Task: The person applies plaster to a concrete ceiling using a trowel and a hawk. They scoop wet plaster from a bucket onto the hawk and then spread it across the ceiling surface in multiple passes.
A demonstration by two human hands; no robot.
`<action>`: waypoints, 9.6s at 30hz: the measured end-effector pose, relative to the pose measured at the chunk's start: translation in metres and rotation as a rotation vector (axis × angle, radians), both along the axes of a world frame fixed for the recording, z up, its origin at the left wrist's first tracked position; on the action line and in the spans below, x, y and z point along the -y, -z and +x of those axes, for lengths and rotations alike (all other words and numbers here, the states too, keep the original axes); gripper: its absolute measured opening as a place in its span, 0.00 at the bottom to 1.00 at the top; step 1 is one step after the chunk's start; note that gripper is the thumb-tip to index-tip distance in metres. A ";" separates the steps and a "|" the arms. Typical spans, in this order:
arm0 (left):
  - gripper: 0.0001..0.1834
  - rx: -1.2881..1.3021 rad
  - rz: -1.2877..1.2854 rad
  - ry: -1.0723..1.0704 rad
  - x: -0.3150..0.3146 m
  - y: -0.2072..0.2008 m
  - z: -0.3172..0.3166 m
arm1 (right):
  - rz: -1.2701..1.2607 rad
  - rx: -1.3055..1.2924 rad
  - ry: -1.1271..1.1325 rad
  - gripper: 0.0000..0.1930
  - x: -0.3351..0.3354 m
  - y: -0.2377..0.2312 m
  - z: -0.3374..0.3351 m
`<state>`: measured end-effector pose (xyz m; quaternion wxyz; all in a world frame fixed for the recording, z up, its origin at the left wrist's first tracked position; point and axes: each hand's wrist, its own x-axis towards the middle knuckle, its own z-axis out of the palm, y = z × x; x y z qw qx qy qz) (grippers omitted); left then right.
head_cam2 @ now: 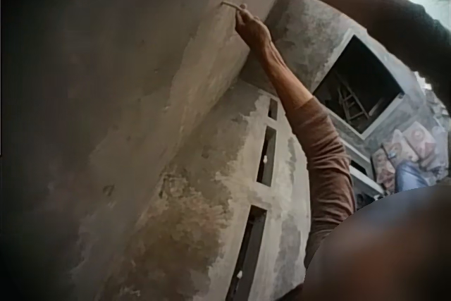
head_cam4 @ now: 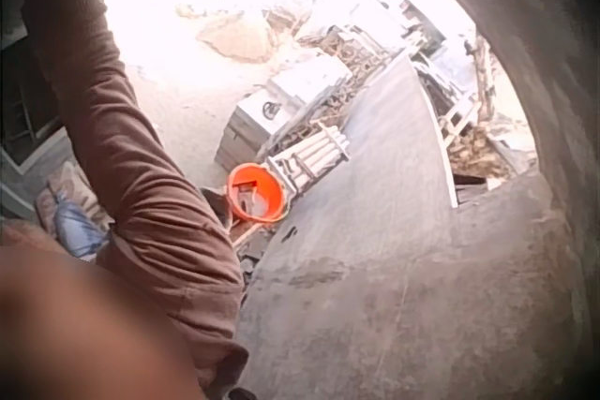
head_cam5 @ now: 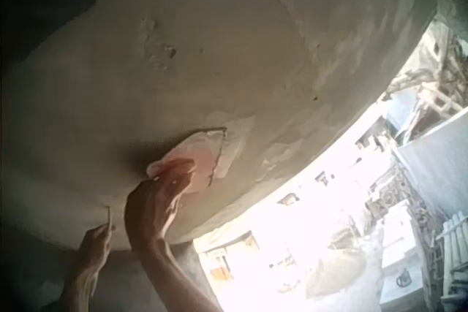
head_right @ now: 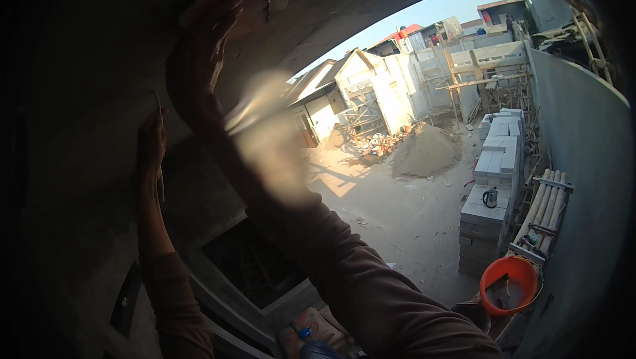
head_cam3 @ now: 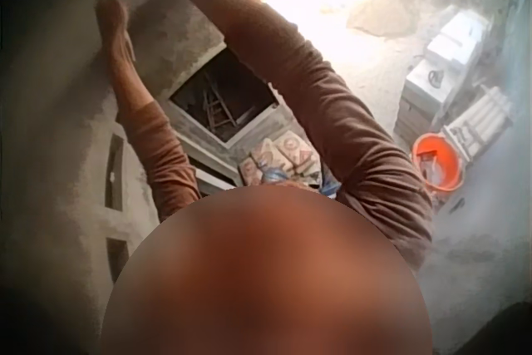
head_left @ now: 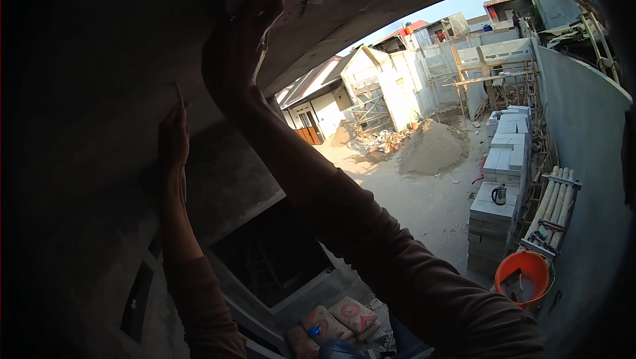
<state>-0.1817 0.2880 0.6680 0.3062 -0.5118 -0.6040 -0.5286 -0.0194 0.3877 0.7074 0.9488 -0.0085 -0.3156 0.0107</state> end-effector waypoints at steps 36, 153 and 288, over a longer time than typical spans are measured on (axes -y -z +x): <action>0.23 0.162 0.017 0.087 0.005 0.002 0.041 | 0.248 0.340 -0.431 0.08 -0.060 0.098 0.330; 0.21 0.014 0.009 0.032 0.002 0.003 0.008 | 0.129 0.135 -0.268 0.42 -0.019 0.010 -0.019; 0.23 0.019 0.446 0.150 -0.027 0.107 -0.073 | -0.755 1.199 -0.193 0.10 -0.131 0.454 0.089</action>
